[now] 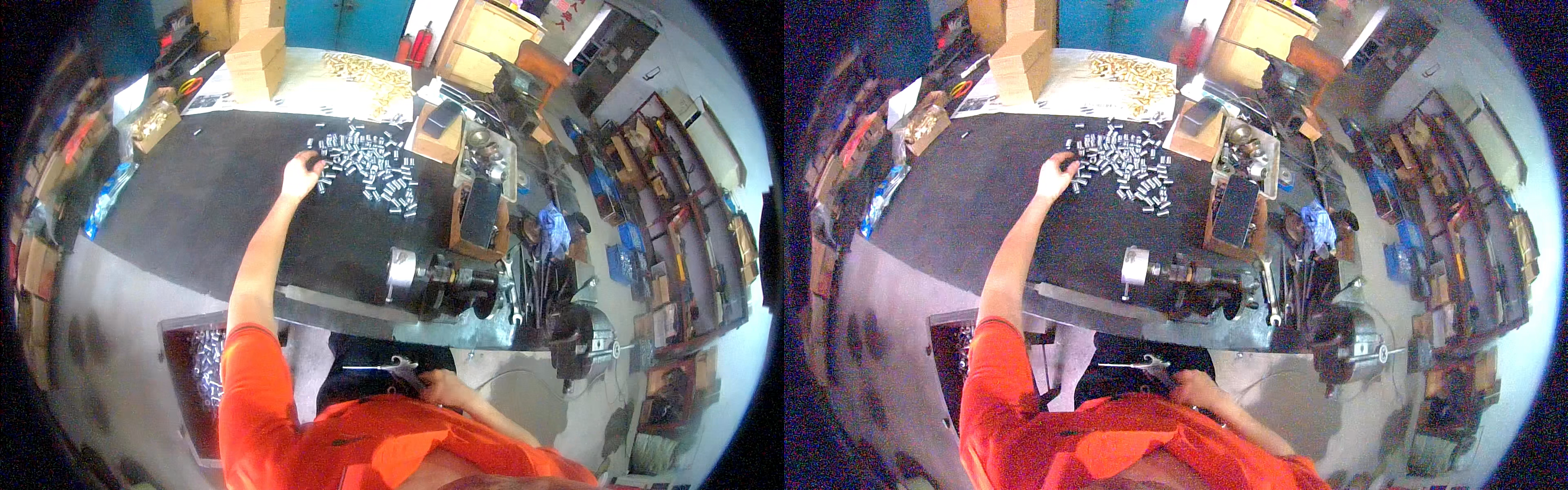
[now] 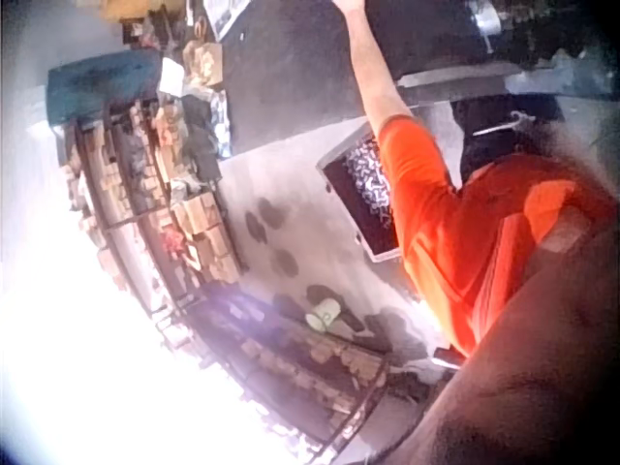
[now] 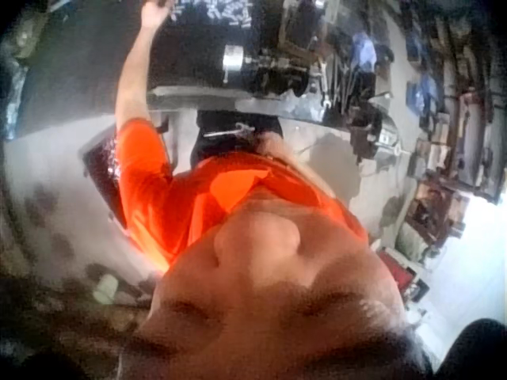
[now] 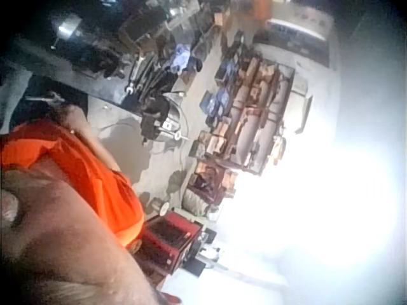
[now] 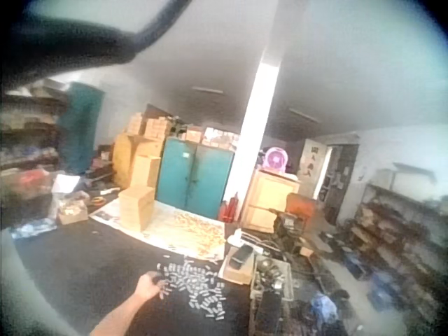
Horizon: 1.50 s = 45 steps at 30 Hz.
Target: The person operates a metal lathe, repeatedly inserting small cylindrical metal pieces into the chuck and using a tool to machine them. The person removes the finished pieces and places them on the workbench, accumulating a pile of processed parts.
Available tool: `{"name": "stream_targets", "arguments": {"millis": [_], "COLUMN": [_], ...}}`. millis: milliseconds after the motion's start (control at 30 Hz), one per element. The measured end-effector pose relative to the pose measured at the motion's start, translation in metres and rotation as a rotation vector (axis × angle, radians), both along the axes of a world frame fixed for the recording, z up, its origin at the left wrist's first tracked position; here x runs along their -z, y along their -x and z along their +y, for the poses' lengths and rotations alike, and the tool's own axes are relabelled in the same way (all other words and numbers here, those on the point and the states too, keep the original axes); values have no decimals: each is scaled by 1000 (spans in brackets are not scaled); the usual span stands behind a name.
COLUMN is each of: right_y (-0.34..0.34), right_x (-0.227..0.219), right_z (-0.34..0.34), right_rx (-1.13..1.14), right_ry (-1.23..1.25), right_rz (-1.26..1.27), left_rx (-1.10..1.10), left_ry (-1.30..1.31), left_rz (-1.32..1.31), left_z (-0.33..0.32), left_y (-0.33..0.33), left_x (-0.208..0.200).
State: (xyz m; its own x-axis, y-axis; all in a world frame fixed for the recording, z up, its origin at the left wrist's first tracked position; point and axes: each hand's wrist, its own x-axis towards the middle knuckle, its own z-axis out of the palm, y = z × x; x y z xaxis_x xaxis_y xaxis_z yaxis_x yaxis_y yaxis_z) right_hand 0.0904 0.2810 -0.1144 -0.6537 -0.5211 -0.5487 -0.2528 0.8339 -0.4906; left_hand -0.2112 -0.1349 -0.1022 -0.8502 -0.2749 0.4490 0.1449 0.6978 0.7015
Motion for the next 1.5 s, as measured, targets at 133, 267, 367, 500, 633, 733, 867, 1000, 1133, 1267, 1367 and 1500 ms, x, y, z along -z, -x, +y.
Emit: {"name": "stream_targets", "arguments": {"millis": [133,267,367,500,633,733,867,1000,1133,1267,1367,1500], "right_y": [55,171,273,366,423,449,481,494,491,466,450,429], "right_x": [-164,-227,-188,-112,-60,-36,-11,-5,2,-3,-7,-10], "right_z": [16,-17,-77,-120,-146,-160,-168,-181,-181,-179,-175,-170], "right_rx": [-73,-171,31,22,-69,-114,-100,-22,-107,-220,-155,-210], "right_ry": [470,877,785,618,765,710,771,939,991,1005,993,967], "right_rz": [-539,-160,49,449,694,808,781,414,492,613,473,570], "left_rx": [-29,-89,-144,-118,-79,-6,99,196,423,553,530,521], "left_ry": [55,70,171,40,-74,-129,-117,-123,-156,-251,-221,-204], "left_rz": [37,44,123,23,-67,-59,-89,-76,-90,-94,-57,-59], "left_z": [-16,-27,-34,-49,-68,-66,-47,-29,0,9,15,20], "left_y": [18,42,59,72,81,100,133,152,138,117,100,80], "left_x": [2,5,14,11,9,8,9,24,14,15,14,10]}}
